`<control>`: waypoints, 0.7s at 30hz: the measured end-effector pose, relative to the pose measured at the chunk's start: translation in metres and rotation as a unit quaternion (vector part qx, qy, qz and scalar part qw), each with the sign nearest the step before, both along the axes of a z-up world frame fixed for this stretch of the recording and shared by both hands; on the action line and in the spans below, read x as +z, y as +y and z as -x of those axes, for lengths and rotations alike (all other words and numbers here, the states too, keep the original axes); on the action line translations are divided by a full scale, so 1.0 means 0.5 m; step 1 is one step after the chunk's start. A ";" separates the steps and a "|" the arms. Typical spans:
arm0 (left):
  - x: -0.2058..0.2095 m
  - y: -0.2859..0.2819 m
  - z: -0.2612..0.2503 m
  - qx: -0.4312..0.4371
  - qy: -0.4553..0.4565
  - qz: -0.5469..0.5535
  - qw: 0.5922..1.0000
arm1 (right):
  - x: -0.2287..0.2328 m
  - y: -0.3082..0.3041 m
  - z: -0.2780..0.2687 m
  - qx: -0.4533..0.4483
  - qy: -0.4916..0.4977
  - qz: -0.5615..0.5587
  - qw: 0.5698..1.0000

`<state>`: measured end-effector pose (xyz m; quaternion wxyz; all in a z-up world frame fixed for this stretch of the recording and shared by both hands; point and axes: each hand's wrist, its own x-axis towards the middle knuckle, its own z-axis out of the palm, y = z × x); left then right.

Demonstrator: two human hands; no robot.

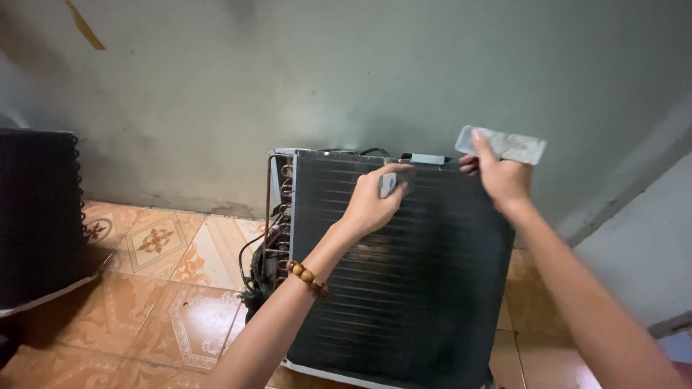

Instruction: Straightening the bent aluminum fins of an air conditioner condenser using two small metal plates.

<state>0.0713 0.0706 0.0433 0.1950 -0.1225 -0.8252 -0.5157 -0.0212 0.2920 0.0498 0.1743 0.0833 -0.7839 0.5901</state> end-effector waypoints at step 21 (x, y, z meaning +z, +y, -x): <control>-0.076 0.073 0.118 -0.099 0.030 0.016 0.995 | -0.205 0.112 -0.034 -0.005 -0.162 -0.070 0.984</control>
